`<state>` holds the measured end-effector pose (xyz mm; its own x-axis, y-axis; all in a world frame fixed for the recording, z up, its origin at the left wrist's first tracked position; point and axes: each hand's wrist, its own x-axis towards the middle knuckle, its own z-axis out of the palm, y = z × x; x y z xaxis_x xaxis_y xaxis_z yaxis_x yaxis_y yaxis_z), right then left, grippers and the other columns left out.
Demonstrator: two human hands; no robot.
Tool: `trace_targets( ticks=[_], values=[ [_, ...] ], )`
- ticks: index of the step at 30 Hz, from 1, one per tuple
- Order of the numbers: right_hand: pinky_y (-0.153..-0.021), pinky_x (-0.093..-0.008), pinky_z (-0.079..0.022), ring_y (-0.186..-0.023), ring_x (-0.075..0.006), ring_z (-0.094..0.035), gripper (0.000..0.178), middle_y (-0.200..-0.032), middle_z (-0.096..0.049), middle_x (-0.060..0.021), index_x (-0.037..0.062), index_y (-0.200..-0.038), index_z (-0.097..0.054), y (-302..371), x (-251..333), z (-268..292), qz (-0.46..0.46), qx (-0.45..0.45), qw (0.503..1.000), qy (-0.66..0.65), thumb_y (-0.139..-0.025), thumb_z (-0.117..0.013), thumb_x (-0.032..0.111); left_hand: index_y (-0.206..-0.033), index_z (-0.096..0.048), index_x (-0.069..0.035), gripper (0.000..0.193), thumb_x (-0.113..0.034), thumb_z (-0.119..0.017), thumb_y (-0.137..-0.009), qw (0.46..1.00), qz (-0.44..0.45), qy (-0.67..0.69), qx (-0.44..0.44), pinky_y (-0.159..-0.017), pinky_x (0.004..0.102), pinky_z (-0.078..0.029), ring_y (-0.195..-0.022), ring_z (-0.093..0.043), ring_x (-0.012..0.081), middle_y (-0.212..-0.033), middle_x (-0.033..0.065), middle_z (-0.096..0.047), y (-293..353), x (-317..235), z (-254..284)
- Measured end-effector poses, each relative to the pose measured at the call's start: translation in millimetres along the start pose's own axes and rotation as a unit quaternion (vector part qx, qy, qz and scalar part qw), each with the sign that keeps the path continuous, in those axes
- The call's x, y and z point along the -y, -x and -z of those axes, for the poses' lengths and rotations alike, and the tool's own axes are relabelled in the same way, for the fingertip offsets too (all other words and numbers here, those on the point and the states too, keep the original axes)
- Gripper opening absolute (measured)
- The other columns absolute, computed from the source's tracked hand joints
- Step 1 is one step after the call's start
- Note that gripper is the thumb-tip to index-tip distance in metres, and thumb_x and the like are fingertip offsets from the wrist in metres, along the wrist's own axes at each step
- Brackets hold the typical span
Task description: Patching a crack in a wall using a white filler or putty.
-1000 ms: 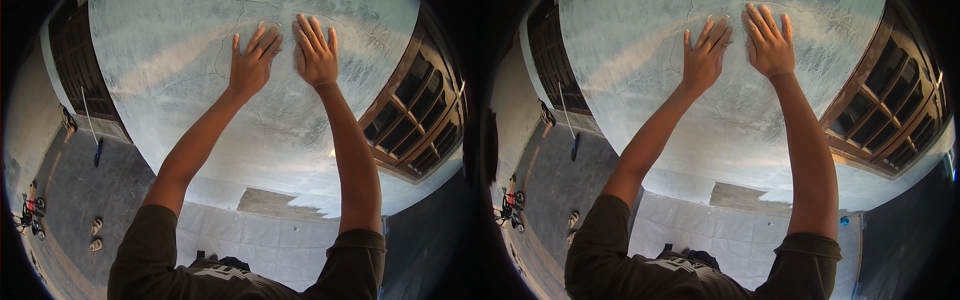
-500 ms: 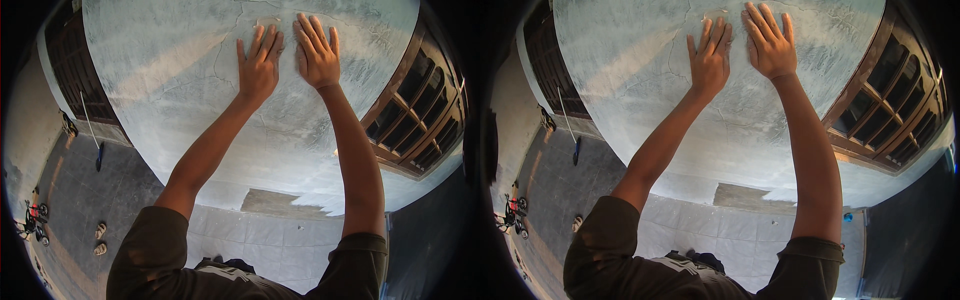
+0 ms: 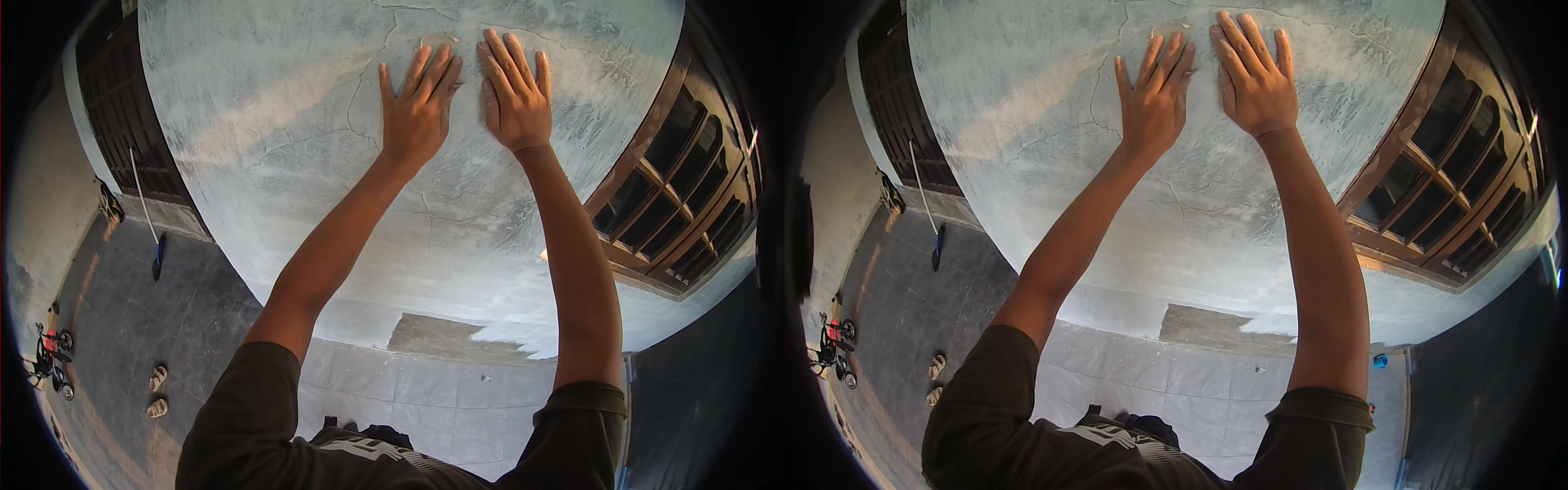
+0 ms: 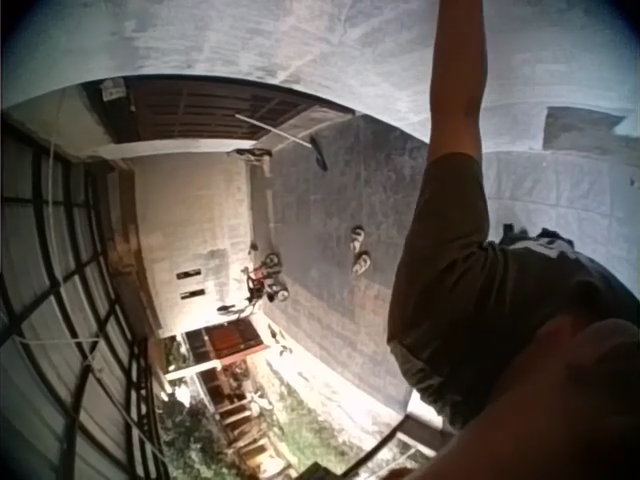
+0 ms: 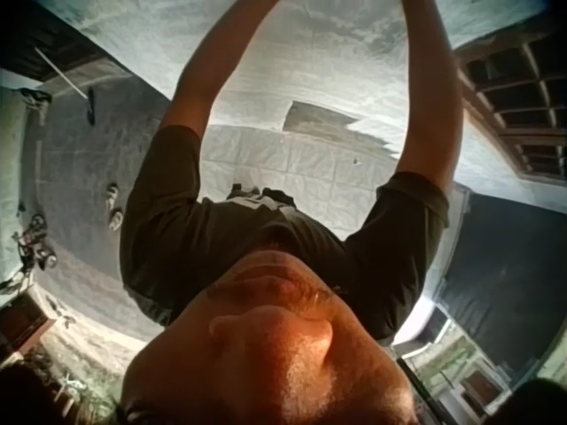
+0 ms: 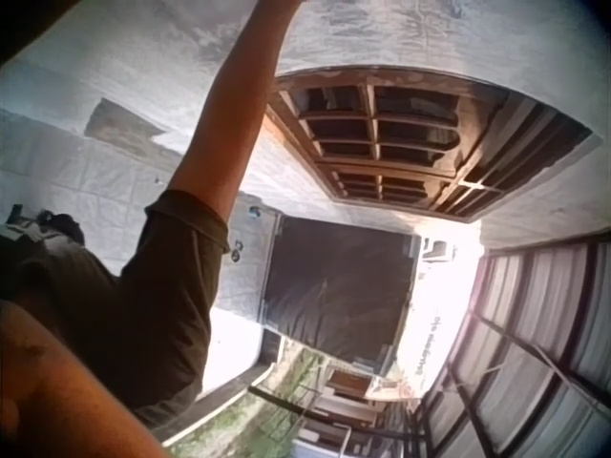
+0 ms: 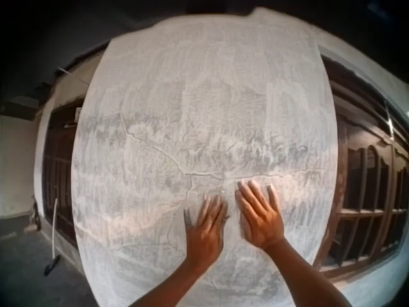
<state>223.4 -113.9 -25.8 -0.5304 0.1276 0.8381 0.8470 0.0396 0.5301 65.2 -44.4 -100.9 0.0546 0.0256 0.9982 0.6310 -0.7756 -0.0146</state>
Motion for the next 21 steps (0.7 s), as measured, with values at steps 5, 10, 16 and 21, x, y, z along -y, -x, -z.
trace_targets(
  ticks=[5,10,16,21],
  values=[
    [-0.124,-0.0537,-0.021,-0.15,-0.0197,-0.041,0.047,-0.159,-0.048,0.0019,0.0184,-0.147,-0.056,-4.3,3.0,0.3,-0.002,0.003,1.0,-0.012,-0.102,-0.045,0.022,-0.145,-0.059,-0.016,0.045,-0.015,-0.06,-0.1,0.999,0.024,0.018,-0.032,-0.116,0.0742,-0.015,-0.153,-0.034,0.026,-0.161,-0.0003,-0.045,6.5,-8.9,-5.7],
    [-0.124,-0.0539,-0.021,-0.15,-0.0193,-0.039,0.048,-0.161,-0.046,0.0026,0.0198,-0.149,-0.054,4.8,-4.2,-1.7,-0.005,0.012,1.0,-0.005,-0.102,-0.044,0.022,-0.15,-0.054,-0.02,0.053,-0.014,-0.063,-0.098,1.0,-0.002,0.013,-0.001,-0.118,0.0728,-0.013,-0.155,-0.031,0.0224,-0.163,-0.0012,-0.043,-5.8,-0.2,-3.6],
    [-0.124,-0.0535,-0.021,-0.151,-0.0195,-0.039,0.047,-0.16,-0.046,0.0025,0.0197,-0.148,-0.055,-3.8,3.1,-2.9,-0.007,0.014,1.0,-0.002,-0.102,-0.045,0.022,-0.148,-0.056,-0.022,0.051,-0.013,-0.063,-0.099,0.999,0.043,-0.001,0.029,-0.119,0.0724,-0.013,-0.153,-0.034,0.0229,-0.162,-0.003,-0.045,41.7,-9.7,-12.4],
    [-0.124,-0.0535,-0.021,-0.15,-0.0194,-0.04,0.047,-0.16,-0.047,0.0025,0.0194,-0.148,-0.055,-0.2,-4.8,-3.2,-0.004,0.005,1.0,-0.002,-0.102,-0.045,0.022,-0.148,-0.057,-0.022,0.049,-0.015,-0.062,-0.1,0.999,0.004,-0.016,-0.033,-0.119,0.0704,-0.014,-0.153,-0.034,0.0231,-0.162,-0.0024,-0.045,-26.8,3.6,-5.5]
  ],
)
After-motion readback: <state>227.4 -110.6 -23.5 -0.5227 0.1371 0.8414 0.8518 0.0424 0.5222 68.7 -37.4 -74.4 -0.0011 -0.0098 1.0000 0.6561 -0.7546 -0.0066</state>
